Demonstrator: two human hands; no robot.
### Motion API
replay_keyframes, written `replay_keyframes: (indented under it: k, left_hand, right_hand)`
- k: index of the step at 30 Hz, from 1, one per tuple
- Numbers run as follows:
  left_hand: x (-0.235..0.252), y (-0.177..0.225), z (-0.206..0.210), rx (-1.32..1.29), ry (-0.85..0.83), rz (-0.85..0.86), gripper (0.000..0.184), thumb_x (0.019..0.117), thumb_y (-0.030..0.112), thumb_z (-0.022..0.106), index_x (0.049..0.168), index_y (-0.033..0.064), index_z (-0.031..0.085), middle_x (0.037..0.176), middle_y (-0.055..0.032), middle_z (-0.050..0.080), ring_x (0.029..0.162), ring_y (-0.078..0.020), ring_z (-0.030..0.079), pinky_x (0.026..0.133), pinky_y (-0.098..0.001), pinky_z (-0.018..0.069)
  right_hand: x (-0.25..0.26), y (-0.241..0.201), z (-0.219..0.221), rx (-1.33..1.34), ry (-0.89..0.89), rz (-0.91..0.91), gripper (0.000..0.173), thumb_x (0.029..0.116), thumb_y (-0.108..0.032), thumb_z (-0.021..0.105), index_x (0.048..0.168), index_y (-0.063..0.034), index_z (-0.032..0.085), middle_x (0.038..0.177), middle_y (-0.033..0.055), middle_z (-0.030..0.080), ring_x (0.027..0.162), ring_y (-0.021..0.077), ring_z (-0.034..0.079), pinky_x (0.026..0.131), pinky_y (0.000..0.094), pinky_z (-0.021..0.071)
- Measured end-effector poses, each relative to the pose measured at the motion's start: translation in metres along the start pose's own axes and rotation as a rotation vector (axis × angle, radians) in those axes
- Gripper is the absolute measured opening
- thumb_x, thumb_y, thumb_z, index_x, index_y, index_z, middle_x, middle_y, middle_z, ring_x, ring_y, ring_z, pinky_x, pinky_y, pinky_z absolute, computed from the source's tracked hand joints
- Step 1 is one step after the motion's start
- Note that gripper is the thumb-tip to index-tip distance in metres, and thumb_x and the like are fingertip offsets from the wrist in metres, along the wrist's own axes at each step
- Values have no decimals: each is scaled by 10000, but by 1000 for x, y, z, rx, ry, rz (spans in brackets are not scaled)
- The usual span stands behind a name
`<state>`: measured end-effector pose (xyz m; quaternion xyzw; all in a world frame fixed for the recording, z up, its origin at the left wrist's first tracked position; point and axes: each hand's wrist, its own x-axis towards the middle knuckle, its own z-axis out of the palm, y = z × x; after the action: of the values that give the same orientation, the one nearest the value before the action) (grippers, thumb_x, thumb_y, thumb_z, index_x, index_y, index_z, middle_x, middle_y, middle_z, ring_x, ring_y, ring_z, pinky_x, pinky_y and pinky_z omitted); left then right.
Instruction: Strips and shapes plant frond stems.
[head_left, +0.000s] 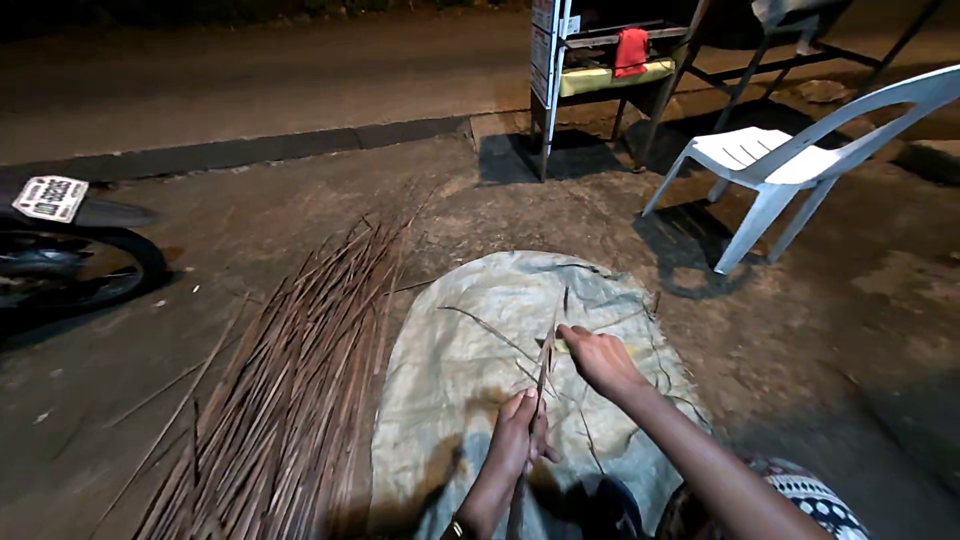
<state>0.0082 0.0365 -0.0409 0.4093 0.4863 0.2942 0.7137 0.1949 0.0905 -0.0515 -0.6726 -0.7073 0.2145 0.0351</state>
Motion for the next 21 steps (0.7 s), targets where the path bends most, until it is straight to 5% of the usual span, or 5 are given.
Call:
replay_keyframes:
  k: [6,10,15,19,21]
  left_hand:
    - [-12,-6,-5,-7,-76,-14,416,1126,158,251,790,132,494,473,106,358,375,-20,392,485,-198,501]
    - [-7,-4,-7,27,11,32,408,1131,163,266,802,109,502,498,99,366,394,-26,404,500,-203,513]
    - [-10,-7,-4,161,23,-30,411,1139,230,293,898,40,567,564,56,511,477,-51,545,523,-210,521]
    - [-15,-6,-10,121,66,-88,397,1141,239,284,864,74,517,579,48,476,474,-68,530,522,-229,539]
    - [-9,-3,-14,82,133,-67,391,1142,237,292,851,79,500,575,51,438,453,-60,486,501,-212,513]
  right_hand:
    - [8,47,-31,174,186,358,384,1068,-75,395,1434,-57,510,1227,278,660,1091,484,662,886,643,503]
    - [-7,18,0,905,93,1,332,1095,-193,413,1211,-7,662,722,-7,567,551,64,483,530,245,428]
    - [-6,-7,18,1436,-78,86,158,1076,-105,480,978,-29,579,604,-48,540,449,15,440,433,173,367]
    - [8,21,11,1049,149,53,269,1092,-85,401,1091,22,648,639,-10,585,464,45,456,456,210,385]
    - [-7,9,3,516,35,-60,290,1039,-68,468,1252,11,648,898,160,692,779,294,665,754,476,540]
